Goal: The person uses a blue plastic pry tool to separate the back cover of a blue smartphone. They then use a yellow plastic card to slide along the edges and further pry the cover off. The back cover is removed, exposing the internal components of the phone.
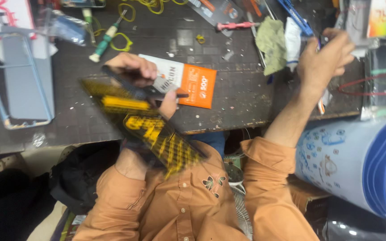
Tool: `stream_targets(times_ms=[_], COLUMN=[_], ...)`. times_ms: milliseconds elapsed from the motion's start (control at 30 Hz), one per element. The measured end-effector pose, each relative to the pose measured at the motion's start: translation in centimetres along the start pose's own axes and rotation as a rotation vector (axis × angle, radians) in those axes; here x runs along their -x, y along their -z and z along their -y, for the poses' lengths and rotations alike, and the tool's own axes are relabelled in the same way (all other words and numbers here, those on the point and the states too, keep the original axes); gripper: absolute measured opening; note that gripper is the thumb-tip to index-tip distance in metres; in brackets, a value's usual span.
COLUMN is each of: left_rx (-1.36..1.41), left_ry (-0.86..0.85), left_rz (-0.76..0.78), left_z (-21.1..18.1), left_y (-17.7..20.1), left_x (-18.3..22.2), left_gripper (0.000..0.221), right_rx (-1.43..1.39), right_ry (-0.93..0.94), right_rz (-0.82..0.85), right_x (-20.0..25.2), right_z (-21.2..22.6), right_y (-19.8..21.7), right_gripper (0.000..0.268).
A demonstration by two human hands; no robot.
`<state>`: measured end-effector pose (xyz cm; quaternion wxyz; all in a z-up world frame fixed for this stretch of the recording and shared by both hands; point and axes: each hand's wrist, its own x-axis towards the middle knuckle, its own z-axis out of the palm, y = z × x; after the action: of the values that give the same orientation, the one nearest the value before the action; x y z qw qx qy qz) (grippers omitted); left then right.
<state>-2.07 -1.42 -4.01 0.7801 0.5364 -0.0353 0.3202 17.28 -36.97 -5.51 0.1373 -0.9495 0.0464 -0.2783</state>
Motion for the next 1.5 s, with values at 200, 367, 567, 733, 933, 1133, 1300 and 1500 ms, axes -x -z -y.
stream_targets(times_ms=[200, 367, 567, 733, 933, 1133, 1300, 1500], left_rx=[0.162, 0.116, 0.050, 0.012, -0.021, 0.081, 0.056, -0.033], left_ry=[-0.081, -0.023, -0.082, -0.051, 0.032, 0.003, 0.003, -0.043], left_rz=[0.055, 0.078, 0.137, 0.115, 0.024, 0.015, 0.011, 0.029], left_z=[-0.4, -0.7, -0.8, -1.4, 0.0, 1.7, 1.6, 1.9], left_y=[-0.9, -1.0, -0.7, -0.2, -0.2, 0.0, 0.1, 0.4], left_x=[-0.7, -0.1, -0.6, -1.1, -0.1, -0.1, -0.1, -0.2], left_gripper=[0.064, 0.064, 0.058, 0.057, 0.057, 0.060, 0.061, 0.062], right_rx=[-0.012, -0.232, -0.120, -0.329, -0.418, -0.939, -0.917, -1.015], right_ry=[-0.352, -0.135, 0.061, 0.070, 0.124, -0.062, 0.002, 0.108], right_rz=[-0.041, -0.042, 0.051, -0.117, -0.395, -0.103, -0.124, -0.168], right_x=[6.9, 7.1, 4.6, 4.0, 3.3, 0.0, -2.3, -2.6], right_z=[-2.6, 1.9, 2.6, -0.6, 1.2, 5.5, 6.9, 7.5], right_y=[5.3, 5.2, 2.0, 3.8, 8.6, 8.5, 6.7, 6.5], right_gripper=[0.025, 0.030, 0.040, 0.035, 0.019, 0.031, 0.039, 0.044])
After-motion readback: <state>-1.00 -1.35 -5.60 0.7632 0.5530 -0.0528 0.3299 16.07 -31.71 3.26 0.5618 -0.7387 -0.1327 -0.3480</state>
